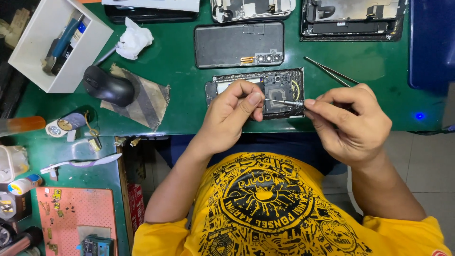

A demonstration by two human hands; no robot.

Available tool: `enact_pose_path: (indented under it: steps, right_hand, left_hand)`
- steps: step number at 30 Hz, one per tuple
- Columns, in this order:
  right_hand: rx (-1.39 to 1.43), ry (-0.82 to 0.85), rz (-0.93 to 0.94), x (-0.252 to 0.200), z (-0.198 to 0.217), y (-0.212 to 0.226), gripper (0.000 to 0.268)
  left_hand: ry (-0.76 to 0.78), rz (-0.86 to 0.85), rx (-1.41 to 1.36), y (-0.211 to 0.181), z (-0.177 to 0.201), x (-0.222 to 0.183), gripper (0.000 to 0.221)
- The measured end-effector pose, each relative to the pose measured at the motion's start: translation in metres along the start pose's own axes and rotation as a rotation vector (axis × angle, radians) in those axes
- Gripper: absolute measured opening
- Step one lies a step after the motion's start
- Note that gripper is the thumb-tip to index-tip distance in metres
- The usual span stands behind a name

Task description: The person uses a screwdriver to remove screws from a smartphone's internal chassis. They then lift the motherboard assembly and place it into the phone's back housing, aligning the components before setting the device down.

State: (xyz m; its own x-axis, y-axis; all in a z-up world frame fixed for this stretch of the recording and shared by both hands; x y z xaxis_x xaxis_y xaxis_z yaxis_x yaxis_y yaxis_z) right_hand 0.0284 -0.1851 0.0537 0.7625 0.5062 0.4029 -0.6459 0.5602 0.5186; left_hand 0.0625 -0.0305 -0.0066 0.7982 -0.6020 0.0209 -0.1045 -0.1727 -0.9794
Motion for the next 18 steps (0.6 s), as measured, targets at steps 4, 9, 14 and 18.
enact_pose_path:
  steps: [4, 9, 14, 18]
  right_hand:
    - [0.023, 0.001, 0.02, 0.003, 0.0, 0.001, 0.011]
    - [-0.015, 0.044, 0.002, 0.007, 0.002, 0.004, 0.008]
    - [-0.07, 0.141, -0.01, 0.009, 0.007, 0.0, 0.01]
    - [-0.058, 0.238, -0.031, 0.019, 0.013, 0.004, 0.014]
  left_hand:
    - [-0.001, 0.018, 0.083, -0.003, 0.0, 0.0, 0.015]
    - [-0.036, 0.062, 0.259, -0.01, 0.002, 0.0, 0.014]
    - [-0.079, -0.027, 0.432, -0.024, 0.0, 0.001, 0.01]
    - [-0.03, -0.159, 0.563, -0.037, -0.002, 0.002, 0.01]
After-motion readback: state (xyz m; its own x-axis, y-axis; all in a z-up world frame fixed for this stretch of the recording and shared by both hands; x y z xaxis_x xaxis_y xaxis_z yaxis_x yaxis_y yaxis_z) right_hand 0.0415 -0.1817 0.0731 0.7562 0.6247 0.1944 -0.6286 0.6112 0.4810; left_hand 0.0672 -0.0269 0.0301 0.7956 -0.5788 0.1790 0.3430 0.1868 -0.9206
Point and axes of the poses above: each hand's wrist, its own x-axis towards the middle knuckle, its own z-axis out of the back of the hand, y = z × x, the point moved 7 cm from there along x, towards the middle knuckle, and after that the axes turned 14 degrees about y, right-handed, at the moved point
